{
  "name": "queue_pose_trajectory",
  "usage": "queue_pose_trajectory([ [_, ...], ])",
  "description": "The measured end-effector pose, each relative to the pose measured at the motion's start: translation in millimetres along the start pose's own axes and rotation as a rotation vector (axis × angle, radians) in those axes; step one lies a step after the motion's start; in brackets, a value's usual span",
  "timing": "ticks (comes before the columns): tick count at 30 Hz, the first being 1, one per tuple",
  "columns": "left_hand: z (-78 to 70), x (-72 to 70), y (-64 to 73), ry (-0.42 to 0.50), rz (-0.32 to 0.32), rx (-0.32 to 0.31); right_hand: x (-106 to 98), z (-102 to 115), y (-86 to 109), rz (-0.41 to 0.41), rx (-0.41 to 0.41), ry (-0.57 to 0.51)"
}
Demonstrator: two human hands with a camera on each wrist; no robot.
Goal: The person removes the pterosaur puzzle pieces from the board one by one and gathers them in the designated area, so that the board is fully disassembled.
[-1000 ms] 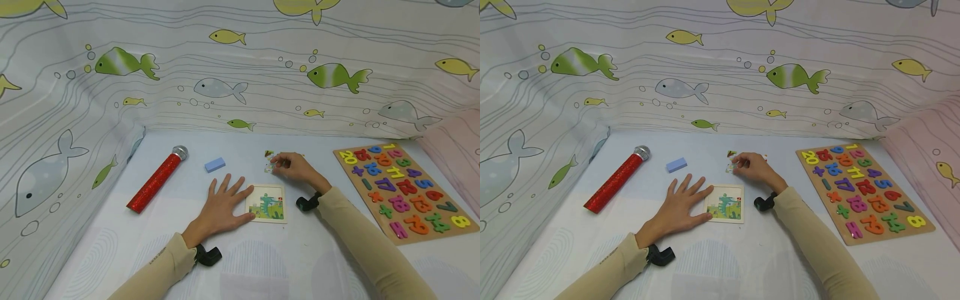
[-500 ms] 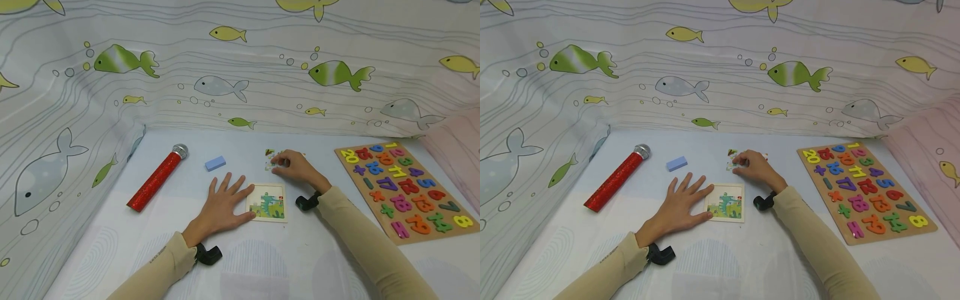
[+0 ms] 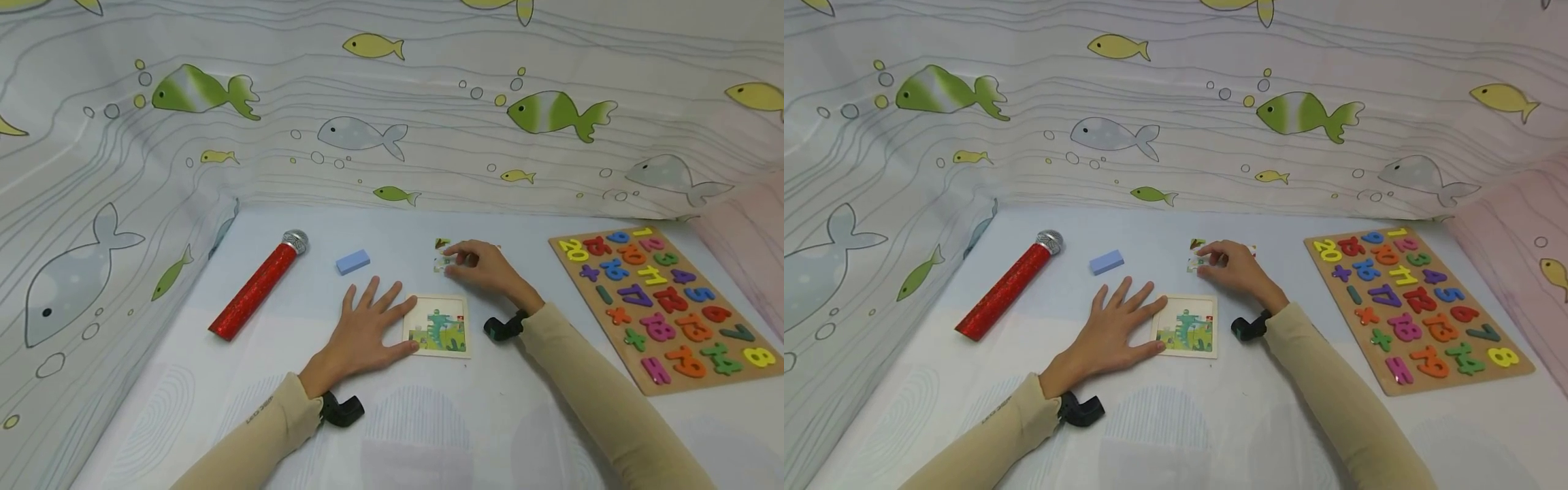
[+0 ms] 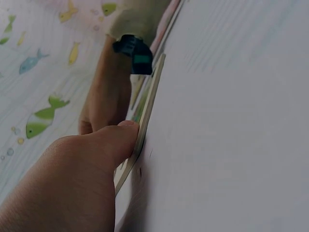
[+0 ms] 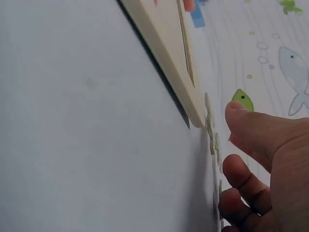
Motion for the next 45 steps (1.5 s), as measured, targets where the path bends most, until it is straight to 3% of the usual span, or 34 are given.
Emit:
queue_pose_trajectory([
  [6,0.6,-1.6,-0.7,-0.015,0.006,-0.001,1.4,2.1,15.8,0.030,-0.082,-0.060],
  [12,0.9,-2.6,-1.8,-0.018,0.005,0.001,6.6,9.2,35.0,0.134,-0.195,-0.075],
  [22,0.3,-2.6,-3.1,0.000,0.007,-0.004,9.7,20.0,53.6,0.162,-0.207,0.034],
  [32,0.3,1.2,-4.3,0.011,0.007,0.028,13.9,19.8,64.2,0.209,-0.221,0.050],
  [38,2.2,0.7,-4.6,0.056,-0.029,0.127,12.7,21.5,63.9,0.217,-0.261,0.081],
  [41,2.1,-0.8,-3.6,0.102,-0.023,0.223,13.8,21.1,63.0,0.225,-0.265,0.094],
  [45,0.5,-2.7,-0.8,0.148,0.031,0.356,14.7,21.0,62.6,0.241,-0.243,0.111],
])
Point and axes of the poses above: each hand's wrist, its own y-axis away from the middle knuckle, its own x-axis out of the palm, z = x × y, the point moved 1 cm from there along -y, towards the middle knuckle, and after that the axes turned 8 degrees about x, right-handed, at the moved point
